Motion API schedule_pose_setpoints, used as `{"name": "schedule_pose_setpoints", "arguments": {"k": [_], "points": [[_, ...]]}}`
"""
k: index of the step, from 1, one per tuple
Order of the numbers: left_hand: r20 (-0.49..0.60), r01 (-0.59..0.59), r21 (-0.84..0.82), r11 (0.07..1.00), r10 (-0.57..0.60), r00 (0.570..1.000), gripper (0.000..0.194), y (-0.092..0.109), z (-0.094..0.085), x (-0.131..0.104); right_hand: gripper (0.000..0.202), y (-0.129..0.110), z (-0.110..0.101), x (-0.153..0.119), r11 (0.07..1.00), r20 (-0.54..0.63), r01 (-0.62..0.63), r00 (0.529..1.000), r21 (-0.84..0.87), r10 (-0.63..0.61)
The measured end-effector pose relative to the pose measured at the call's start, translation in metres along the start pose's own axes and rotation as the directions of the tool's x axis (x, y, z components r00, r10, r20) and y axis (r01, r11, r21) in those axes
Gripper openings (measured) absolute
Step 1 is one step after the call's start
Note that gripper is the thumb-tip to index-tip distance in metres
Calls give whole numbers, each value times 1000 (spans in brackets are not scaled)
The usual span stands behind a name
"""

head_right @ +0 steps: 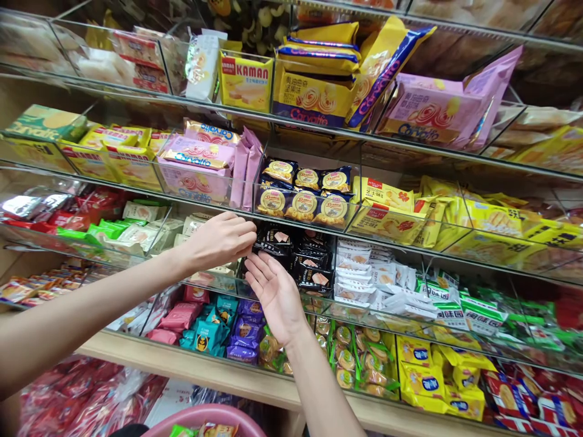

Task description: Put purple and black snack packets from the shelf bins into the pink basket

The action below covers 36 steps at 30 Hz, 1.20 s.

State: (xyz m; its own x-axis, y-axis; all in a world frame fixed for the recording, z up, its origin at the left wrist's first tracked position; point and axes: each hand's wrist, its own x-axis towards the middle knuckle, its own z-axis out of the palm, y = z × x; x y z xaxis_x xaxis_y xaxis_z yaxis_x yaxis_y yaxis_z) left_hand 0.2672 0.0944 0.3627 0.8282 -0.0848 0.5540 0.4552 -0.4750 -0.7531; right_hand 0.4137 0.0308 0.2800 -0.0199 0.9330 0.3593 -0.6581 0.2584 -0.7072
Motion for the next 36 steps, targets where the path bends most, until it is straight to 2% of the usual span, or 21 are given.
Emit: {"name": "schedule_pose_setpoints", "arguments": {"k": [4,7,15,17,20,22,23,25,27,29,31,36], "points": [[-47,-53,46,998,55,997,13,7,-7,-6,27,0,1,3,999,-8,17,1000,-33,-17],[-42,-74,57,996,77,996,13,12,-10,-11,26,1,3,4,998,-18,33,999,-50,-34],[-73,-127,23,992,129,989,15,28,-16,-19,21,4,8,3,992,-65,79,994,-97,-85],[-92,-74,-41,996,70,993,18,27,-14,-20,19,4,10,3,991,-103,72,991,-111,-84],[-101,166,-246,955,-196,975,23,17,-6,-20,21,2,12,4,988,-138,57,988,-142,-77],[-29,301,-398,866,-340,940,22,4,1,-18,24,2,12,4,984,-142,44,988,-172,-68],[17,326,-455,828,-358,933,21,-4,5,-16,25,1,12,4,983,-143,38,988,-182,-65],[97,314,-517,797,-309,946,21,-17,11,-9,26,1,12,4,982,-151,33,987,-188,-62],[186,277,-494,824,-211,960,23,-27,15,-1,27,2,12,4,982,-161,33,985,-186,-64],[279,249,-435,865,-133,951,25,-31,16,8,28,2,13,4,982,-169,34,983,-185,-65],[341,227,-389,893,-89,936,24,-31,15,17,28,2,14,3,981,-172,35,983,-191,-68],[419,206,-332,920,-52,906,30,-22,12,37,28,1,14,3,968,-189,40,978,-249,-89]]}}
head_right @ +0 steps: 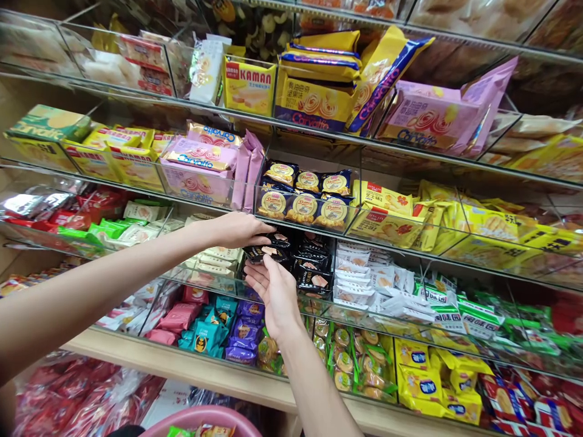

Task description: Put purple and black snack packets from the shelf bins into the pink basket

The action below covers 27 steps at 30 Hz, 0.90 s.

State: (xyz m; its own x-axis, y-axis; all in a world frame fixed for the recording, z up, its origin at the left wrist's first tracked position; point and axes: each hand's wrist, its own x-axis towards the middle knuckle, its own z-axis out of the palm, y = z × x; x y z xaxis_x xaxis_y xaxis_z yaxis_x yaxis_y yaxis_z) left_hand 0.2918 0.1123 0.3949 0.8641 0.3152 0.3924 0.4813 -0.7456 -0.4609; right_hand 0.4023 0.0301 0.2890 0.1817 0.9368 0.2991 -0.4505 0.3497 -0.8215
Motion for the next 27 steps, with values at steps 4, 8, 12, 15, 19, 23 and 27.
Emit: {"name": "schedule_pose_setpoints", "arguments": {"k": [4,8,12,15,19,23,27], "points": [[45,5,39,999,-7,999,38,6,4,13,29,1,1,1,999,-32,9,999,-48,-10],[78,-18,46,999,14,997,38,8,8,19,30,0,2,2,998,-53,9,999,-64,-12],[95,-38,32,999,35,995,34,8,4,19,37,-3,4,3,997,-79,-36,996,-71,30],[102,-58,17,998,56,993,32,7,0,19,45,-8,6,4,992,-119,-79,991,-102,67],[84,-66,31,997,64,994,29,7,-1,20,41,-11,8,7,986,-149,-90,986,-141,69],[37,-66,56,996,64,997,27,6,1,20,33,-11,8,7,985,-154,-106,984,-133,85],[-13,-40,79,996,41,999,31,7,2,18,29,-7,6,7,989,-137,-81,989,-121,64]]}}
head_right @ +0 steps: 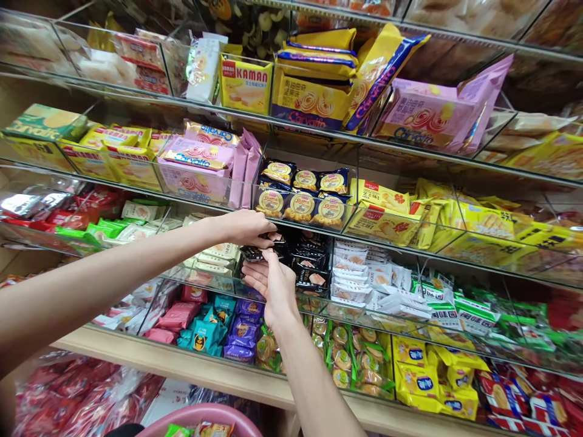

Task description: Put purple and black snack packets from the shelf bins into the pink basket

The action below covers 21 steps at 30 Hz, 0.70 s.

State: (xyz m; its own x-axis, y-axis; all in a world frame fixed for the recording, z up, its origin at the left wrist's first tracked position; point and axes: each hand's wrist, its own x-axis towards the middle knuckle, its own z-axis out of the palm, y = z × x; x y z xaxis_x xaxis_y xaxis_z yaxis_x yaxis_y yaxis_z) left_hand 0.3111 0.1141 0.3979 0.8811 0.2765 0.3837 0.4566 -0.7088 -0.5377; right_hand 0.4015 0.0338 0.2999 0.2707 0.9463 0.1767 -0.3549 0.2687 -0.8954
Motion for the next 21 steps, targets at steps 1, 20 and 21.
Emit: {"name": "schedule_pose_setpoints", "arguments": {"k": [1,20,21], "points": [[-10,9,7,1000,-9,1000,32,1,-1,-1,29,1,0,0,1000,5,8,1000,2,-8],[-114,187,108,976,-174,978,28,24,-36,-35,21,11,-6,-1,992,18,117,993,51,-118],[-122,215,88,973,-204,971,29,25,-36,-38,21,12,-6,-1,991,20,121,992,57,-122]]}}
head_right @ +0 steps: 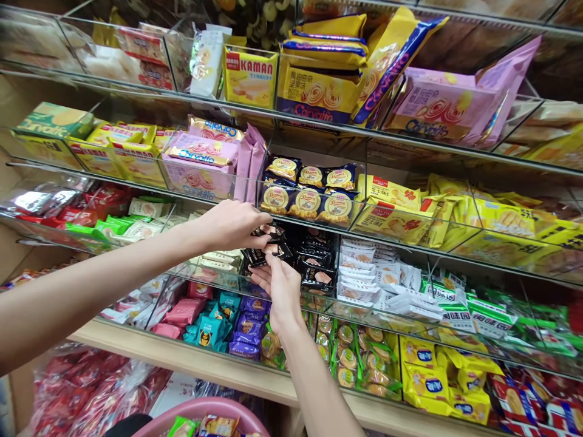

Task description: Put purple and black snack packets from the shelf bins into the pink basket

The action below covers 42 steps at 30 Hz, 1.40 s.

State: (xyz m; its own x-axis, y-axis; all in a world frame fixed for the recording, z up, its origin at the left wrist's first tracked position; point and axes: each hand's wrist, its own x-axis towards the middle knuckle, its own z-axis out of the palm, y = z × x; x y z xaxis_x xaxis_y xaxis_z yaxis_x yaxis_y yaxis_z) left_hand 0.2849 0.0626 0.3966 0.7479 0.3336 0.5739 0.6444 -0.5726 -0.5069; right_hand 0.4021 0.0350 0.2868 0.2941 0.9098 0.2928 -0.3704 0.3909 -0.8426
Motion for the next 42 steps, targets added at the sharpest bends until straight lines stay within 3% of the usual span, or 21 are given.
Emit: {"name": "schedule_pose_setpoints", "arguments": {"k": [3,12,17,26,34,39,41,42], "points": [[-9,50,-44,998,-50,999,31,5,3,-10,23,1,-1,0,1000,13,5,1000,21,-5],[-35,36,-86,996,-39,999,29,15,19,-26,23,-4,-6,-3,999,90,-22,996,40,19],[-19,43,-133,990,-46,999,43,11,25,-27,25,-4,-6,-4,998,115,-23,993,60,16],[81,64,-255,965,-45,996,52,8,14,-22,32,-4,-8,-10,997,192,-29,981,73,14],[30,49,-238,970,-43,999,44,-2,9,-27,44,-1,-10,-12,996,251,-33,968,78,12],[20,41,-297,954,-37,999,49,1,-7,-52,50,8,-21,-32,977,275,-160,954,143,116],[63,-23,-390,921,51,997,51,11,-12,-70,52,15,-28,-47,938,354,-295,909,179,219],[95,-66,-434,898,118,988,51,18,-13,-80,54,19,-32,-55,901,411,-390,865,189,288]]}}
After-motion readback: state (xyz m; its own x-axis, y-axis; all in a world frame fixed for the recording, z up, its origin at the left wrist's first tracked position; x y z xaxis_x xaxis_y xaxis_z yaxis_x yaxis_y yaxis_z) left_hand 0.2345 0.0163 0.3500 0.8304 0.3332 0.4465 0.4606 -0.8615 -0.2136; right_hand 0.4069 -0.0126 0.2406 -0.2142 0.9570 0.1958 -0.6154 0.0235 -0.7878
